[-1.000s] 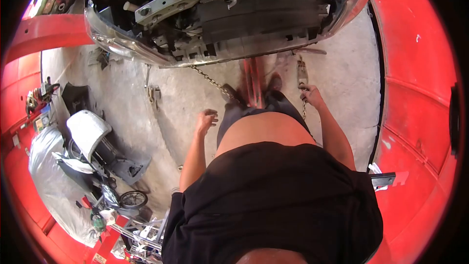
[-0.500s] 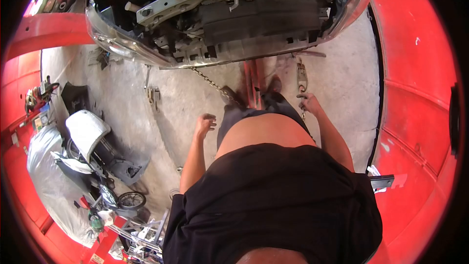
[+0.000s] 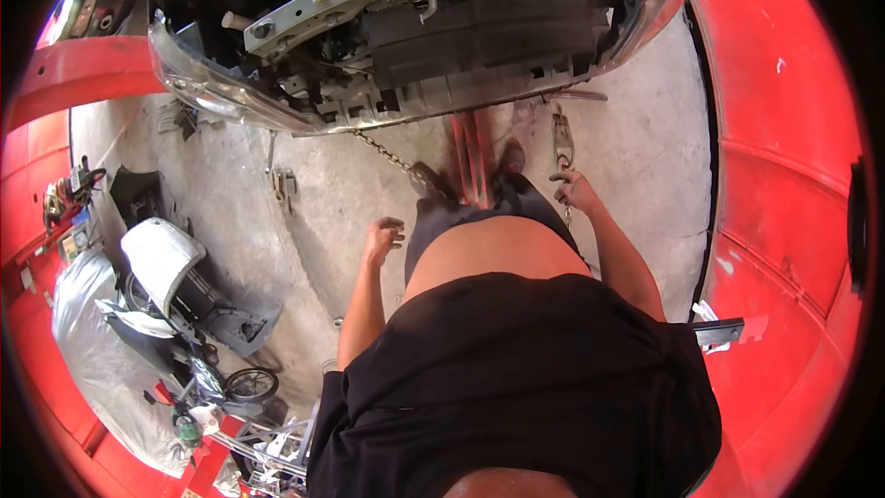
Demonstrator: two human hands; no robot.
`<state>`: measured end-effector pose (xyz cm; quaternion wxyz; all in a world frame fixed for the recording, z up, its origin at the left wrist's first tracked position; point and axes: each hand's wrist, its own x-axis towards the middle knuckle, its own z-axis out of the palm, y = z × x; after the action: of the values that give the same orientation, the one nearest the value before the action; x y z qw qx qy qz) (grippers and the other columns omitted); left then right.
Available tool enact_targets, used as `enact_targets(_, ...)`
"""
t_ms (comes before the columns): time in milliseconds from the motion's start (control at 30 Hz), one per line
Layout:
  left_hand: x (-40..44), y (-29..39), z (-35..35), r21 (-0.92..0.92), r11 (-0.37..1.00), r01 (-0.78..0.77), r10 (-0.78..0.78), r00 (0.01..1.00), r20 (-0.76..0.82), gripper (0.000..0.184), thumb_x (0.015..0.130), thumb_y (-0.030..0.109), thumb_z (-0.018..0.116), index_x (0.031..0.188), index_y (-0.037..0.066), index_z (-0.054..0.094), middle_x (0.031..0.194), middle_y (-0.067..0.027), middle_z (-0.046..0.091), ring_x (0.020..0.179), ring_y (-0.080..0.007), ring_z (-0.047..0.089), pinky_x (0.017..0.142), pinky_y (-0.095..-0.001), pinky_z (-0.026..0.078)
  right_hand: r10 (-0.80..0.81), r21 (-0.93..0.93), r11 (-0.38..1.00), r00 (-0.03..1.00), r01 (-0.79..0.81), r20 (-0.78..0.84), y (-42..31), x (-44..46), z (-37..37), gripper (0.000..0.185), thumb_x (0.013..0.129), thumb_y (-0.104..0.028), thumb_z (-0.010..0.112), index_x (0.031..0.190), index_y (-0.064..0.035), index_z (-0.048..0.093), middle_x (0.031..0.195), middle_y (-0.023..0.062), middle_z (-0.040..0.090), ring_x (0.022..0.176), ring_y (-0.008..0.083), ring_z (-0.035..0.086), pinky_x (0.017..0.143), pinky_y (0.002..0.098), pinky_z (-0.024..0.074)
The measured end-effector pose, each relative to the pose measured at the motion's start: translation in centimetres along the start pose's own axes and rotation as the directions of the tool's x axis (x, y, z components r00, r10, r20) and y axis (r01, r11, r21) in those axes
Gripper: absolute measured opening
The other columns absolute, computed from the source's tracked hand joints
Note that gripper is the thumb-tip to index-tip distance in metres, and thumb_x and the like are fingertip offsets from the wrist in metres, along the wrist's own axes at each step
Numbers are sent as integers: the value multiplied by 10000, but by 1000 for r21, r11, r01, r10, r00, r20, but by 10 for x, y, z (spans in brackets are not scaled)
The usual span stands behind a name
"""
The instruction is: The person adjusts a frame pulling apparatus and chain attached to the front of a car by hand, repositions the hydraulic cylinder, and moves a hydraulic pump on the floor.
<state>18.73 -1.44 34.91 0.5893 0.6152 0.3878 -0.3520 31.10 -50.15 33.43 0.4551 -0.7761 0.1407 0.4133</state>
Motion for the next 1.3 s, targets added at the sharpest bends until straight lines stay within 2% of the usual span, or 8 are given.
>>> enact_targets(67, 3, -3, -3, 2, 1000, 11, -11, 1000, 6, 288, 814, 87, 582, 1085, -8, 604, 999, -122, 646, 871, -261, 649, 751, -393, 529, 11, 0, 1000, 1000, -11, 1, 4, 0, 1, 425, 762, -12, 441, 1146, -1, 623, 693, 106, 661, 549, 154, 606, 503, 276, 485)
enact_targets(167, 2, -1, -4, -17, 1000, -3, 3, 1000, -30, 234, 797, 86, 590, 1016, 15, 634, 908, -92, 651, 773, -214, 640, 650, -343, 524, 25, 0, 1000, 1000, -25, 1, 0, -3, 0, 422, 766, -15, 445, 1148, -3, 623, 691, 103, 661, 545, 150, 605, 504, 276, 488)
enact_targets(267, 1, 5, -5, -14, 1000, -2, 2, 999, -33, 224, 806, 83, 588, 1014, 15, 634, 905, -89, 651, 779, -210, 639, 647, -338, 524, 32, 2, 999, 999, -32, 6, -4, -3, 0, 415, 768, -17, 454, 1147, -6, 624, 692, 100, 662, 543, 147, 606, 505, 275, 493)
enact_targets(300, 2, 8, -6, 25, 1000, 14, -14, 1000, -17, 268, 829, 93, 585, 1078, -4, 606, 1001, -115, 647, 872, -255, 650, 742, -386, 531, 40, 8, 999, 999, -40, 6, -5, -2, 0, 412, 769, -17, 457, 1146, -6, 624, 692, 99, 661, 543, 145, 606, 506, 274, 494)
enact_targets(400, 4, 14, -5, 26, 1000, 8, -8, 1000, -12, 248, 838, 97, 599, 1065, -3, 612, 991, -112, 651, 870, -254, 653, 734, -377, 534, 45, 28, 999, 999, -45, 15, -10, -2, -2, 409, 774, -15, 460, 1149, -7, 623, 690, 94, 660, 545, 144, 608, 507, 270, 496)
enact_targets(433, 4, 15, -2, 2, 1000, -8, 8, 999, -36, 222, 820, 80, 600, 1024, 4, 639, 959, -112, 664, 818, -226, 642, 660, -341, 527, 45, 35, 998, 999, -45, 16, -10, -2, -2, 409, 776, -14, 459, 1150, -8, 623, 689, 93, 660, 546, 144, 609, 507, 269, 497)
enact_targets(733, 5, 17, 2, 20, 1000, 2, -2, 1000, -11, 236, 843, 108, 617, 1052, -1, 630, 985, -113, 664, 865, -246, 655, 723, -366, 534, 44, 16, 999, 999, -44, 20, -12, 2, -5, 405, 786, -7, 446, 1156, 9, 613, 693, 93, 657, 557, 146, 610, 513, 271, 499)
enact_targets(1300, 6, 15, 2, 6, 1000, -8, 8, 999, -35, 233, 818, 74, 562, 1023, 2, 645, 933, -116, 665, 816, -235, 649, 694, -358, 531, 25, 32, 999, 999, -27, 48, -12, 5, -3, 428, 749, 0, 472, 1148, -13, 626, 682, 94, 651, 544, 152, 600, 499, 272, 485)
